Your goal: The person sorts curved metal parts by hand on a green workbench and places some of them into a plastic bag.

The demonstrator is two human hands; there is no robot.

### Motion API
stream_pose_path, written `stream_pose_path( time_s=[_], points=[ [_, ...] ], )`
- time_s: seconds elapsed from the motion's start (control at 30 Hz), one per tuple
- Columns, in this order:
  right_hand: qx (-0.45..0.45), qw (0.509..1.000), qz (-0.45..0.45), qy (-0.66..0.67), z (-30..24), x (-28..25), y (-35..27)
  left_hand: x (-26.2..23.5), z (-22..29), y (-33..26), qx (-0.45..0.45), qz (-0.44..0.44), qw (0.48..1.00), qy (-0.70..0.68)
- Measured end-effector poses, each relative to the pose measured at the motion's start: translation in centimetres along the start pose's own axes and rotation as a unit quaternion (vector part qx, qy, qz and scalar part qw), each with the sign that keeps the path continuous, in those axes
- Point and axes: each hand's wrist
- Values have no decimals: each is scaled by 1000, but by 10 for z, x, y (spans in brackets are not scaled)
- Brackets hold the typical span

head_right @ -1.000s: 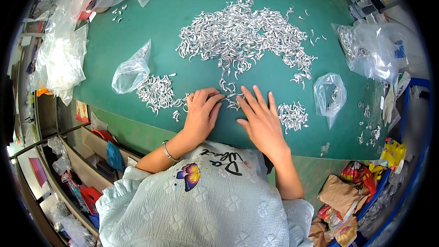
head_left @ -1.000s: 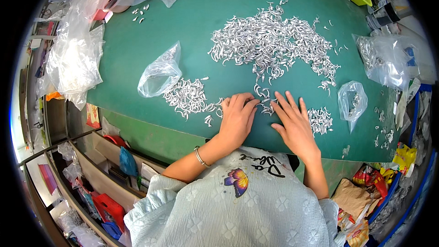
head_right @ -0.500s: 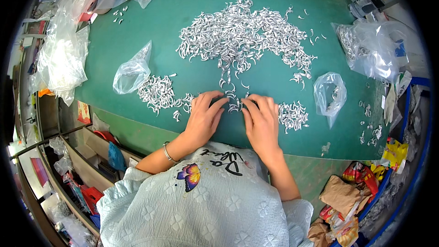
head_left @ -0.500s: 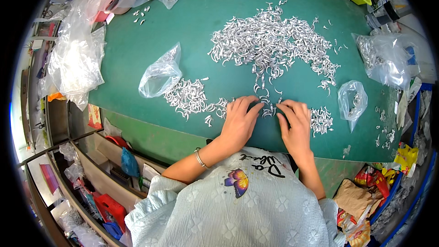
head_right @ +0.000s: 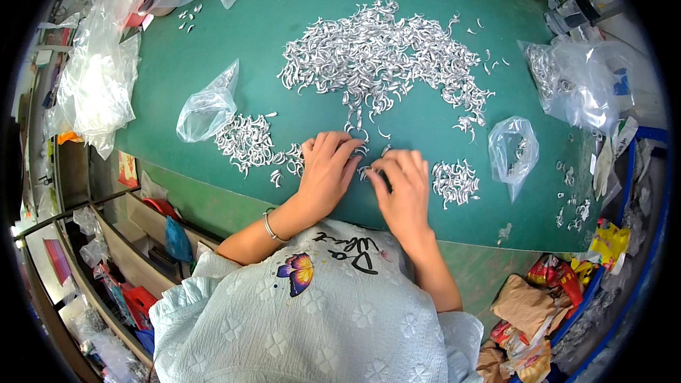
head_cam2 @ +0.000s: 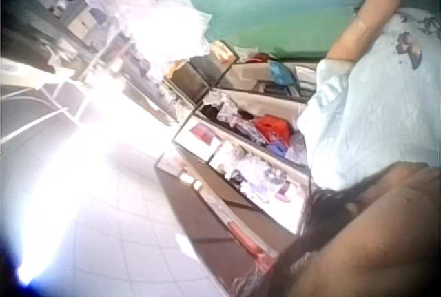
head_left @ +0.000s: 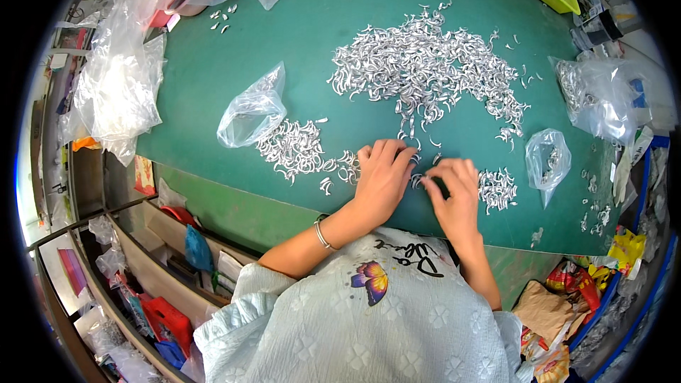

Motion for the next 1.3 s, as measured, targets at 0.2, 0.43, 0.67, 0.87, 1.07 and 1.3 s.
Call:
stream_pose_path(
  time_s=[0.2, 0.43, 0.67, 0.87, 1.07, 1.3],
  points=[
    [-50, 996, -70, 23, -8, 7, -15, -6, -4, -2, 16, -33, 999, 16],
    [-92, 995, -44, 14, -19, 22, -10, -26, -15, -17, -7, -10, 1000, -13],
    [-36, 997, 18, -65, -13, 18, 16, -39, -17, -14, -27, 49, 998, -9],
    [-82, 994, -49, -48, -23, 23, 6, -51, -17, -26, -55, 8, 998, 3],
    [-53, 997, -51, -33, -24, 10, 3, -50, -15, -29, -43, 8, 999, 18],
    [-56, 997, -47, -9, -23, 9, 8, -33, 0, -46, 10, -58, 998, -16]
  ],
)
Point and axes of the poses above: each hand's wrist, its own y-axis towards the middle knuckle, its own x-axis out of the palm, z = x × y, and after that the axes turned 10 degrees about -y, right-handed
